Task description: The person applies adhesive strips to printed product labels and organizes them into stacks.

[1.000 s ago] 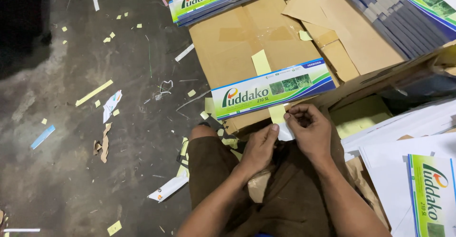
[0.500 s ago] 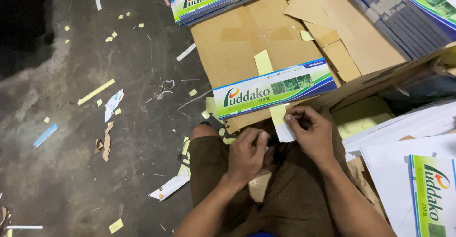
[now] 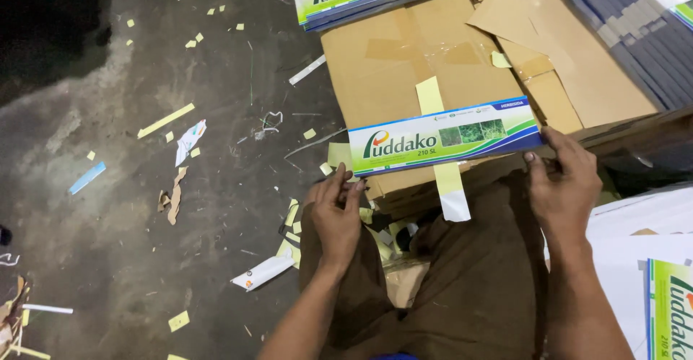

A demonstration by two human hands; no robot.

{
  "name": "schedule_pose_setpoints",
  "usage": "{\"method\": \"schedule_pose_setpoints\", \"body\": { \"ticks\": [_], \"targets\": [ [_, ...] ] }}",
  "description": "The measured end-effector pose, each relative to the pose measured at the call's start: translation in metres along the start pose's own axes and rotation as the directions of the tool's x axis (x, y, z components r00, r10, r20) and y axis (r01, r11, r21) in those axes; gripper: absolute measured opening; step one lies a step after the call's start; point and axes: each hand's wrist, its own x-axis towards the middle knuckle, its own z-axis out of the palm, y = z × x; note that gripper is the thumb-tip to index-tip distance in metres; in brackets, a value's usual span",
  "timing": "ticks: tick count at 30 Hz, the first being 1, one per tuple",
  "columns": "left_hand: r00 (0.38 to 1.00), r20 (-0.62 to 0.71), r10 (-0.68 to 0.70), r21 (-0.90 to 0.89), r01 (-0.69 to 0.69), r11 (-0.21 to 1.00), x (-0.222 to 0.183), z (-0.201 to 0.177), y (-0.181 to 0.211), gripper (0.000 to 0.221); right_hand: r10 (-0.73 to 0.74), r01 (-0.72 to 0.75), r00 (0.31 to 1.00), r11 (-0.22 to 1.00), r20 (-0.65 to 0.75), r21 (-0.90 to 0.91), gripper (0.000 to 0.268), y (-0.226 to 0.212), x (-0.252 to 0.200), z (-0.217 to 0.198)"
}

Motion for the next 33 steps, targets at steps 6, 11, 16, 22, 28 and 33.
{"method": "schedule_pose_setpoints", "body": {
  "ticks": [6,11,16,22,28,33],
  "targets": [
    [0.999,-0.028,0.026,-0.055,-0.027,0.998,0.002,0.0,0.015,0.033,0.064,-0.069,0.996,0.994,0.055,0.082,0.042,-0.004,0.012,-0.006],
    [0.987,-0.074,0.145,0.129,-0.135,0.982,0.006,-0.003,0.021,0.024,-0.028,0.029,0.998,0.999,0.052,-0.014,0.039,-0.011,0.016,-0.01],
    [0.98,-0.096,0.175,0.15,-0.159,0.976,0.006,0.001,0.015,0.023,0.011,-0.011,1.0,1.0,0.028,0.023,0.037,-0.006,0.014,-0.006],
    [0.981,-0.102,0.166,0.139,-0.151,0.979,0.005,0.003,0.015,0.022,0.079,-0.081,0.997,0.992,0.021,0.095,0.034,-0.005,0.015,-0.006],
    [0.977,-0.103,0.186,0.148,-0.17,0.974,0.004,0.002,0.012,0.022,0.032,-0.034,0.999,0.995,0.022,0.089,0.038,-0.005,0.016,-0.007],
    [0.979,-0.104,0.173,0.144,-0.157,0.977,0.004,0.002,0.013,0.022,-0.035,0.033,0.999,0.996,0.018,0.079,0.03,-0.005,0.016,-0.01]
  ]
}}
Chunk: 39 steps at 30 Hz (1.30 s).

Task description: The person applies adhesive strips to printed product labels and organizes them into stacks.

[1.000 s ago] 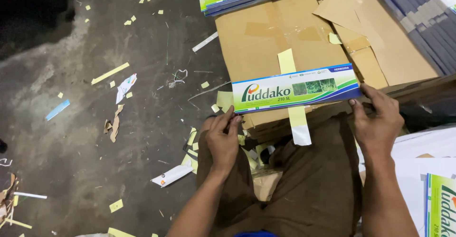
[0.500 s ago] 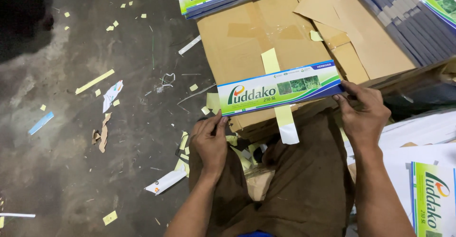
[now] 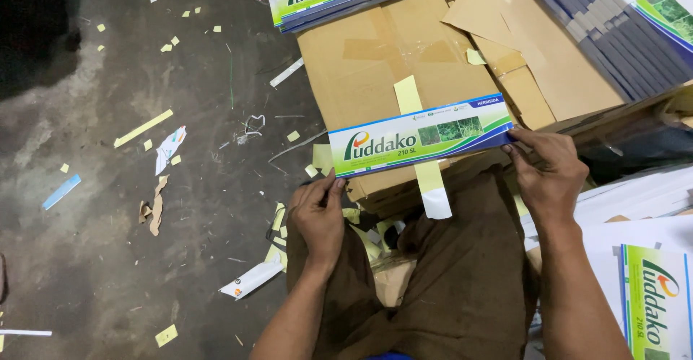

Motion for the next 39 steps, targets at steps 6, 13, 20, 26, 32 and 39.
{"method": "schedule_pose_setpoints", "body": {
  "ticks": [6,13,20,26,32,39],
  "targets": [
    [1.0,0.007,-0.002,-0.022,0.003,1.0,-0.003,0.002,0.002,0.023,-0.023,0.024,0.999,0.999,0.037,-0.041,0.03,-0.003,0.004,-0.006],
    [0.961,0.023,0.275,0.018,-0.275,0.961,-0.004,0.012,0.056,0.044,0.002,-0.001,0.998,1.0,0.057,-0.023,0.029,-0.005,0.003,-0.009],
    [0.778,0.448,0.44,0.063,-0.518,0.853,0.015,0.043,0.066,0.029,-0.064,0.073,0.991,0.994,0.121,-0.078,0.036,-0.013,0.011,-0.019],
    [0.695,0.578,0.428,0.137,-0.6,0.789,0.031,0.044,0.07,0.026,-0.114,0.162,0.978,0.943,0.176,-0.289,0.025,-0.025,0.044,-0.013],
    [0.676,0.612,0.41,0.178,-0.623,0.762,0.035,0.048,0.07,0.024,-0.136,0.218,0.851,0.97,0.508,-0.105,0.043,-0.064,0.113,0.064],
    [0.71,0.544,0.447,0.164,-0.612,0.774,0.034,0.048,0.07,0.028,-0.184,0.29,0.69,0.957,0.7,-0.035,0.054,-0.046,0.154,0.12]
  ]
}}
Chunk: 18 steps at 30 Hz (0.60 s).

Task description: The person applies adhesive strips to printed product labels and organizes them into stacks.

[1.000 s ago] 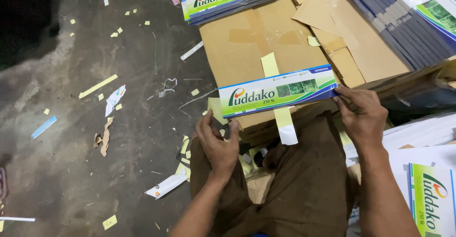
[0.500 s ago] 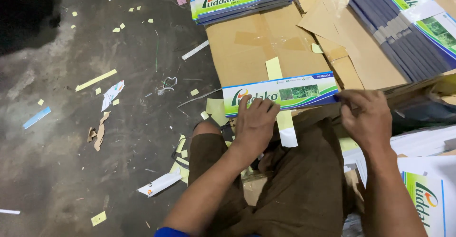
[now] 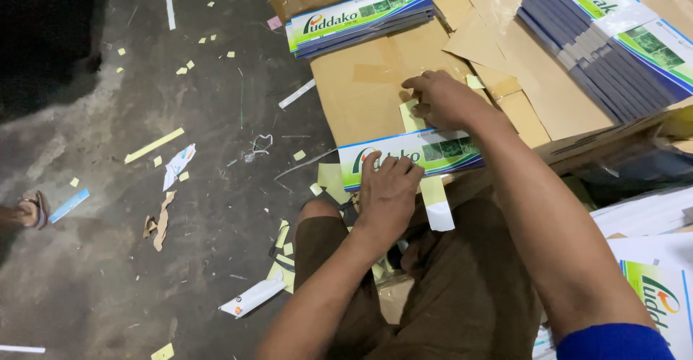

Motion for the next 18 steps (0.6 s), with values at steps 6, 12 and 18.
{"method": "schedule_pose_setpoints", "body": {
  "ticks": [6,12,18],
  "targets": [
    [1.0,0.007,-0.002,-0.024,0.002,1.0,0.002,0.001,-0.001,0.014,0.106,-0.103,0.993,0.994,0.054,-0.044,0.023,-0.042,-0.039,-0.042],
    [0.995,-0.091,0.034,-0.074,-0.041,0.996,-0.001,0.007,-0.004,0.011,-0.129,0.1,0.976,0.981,-0.174,-0.164,0.012,-0.063,-0.095,-0.023],
    [0.995,-0.097,0.028,-0.051,-0.033,0.998,0.003,0.004,-0.007,0.008,-0.09,0.042,0.952,0.986,-0.292,-0.164,0.026,-0.059,-0.112,0.004]
  ]
}}
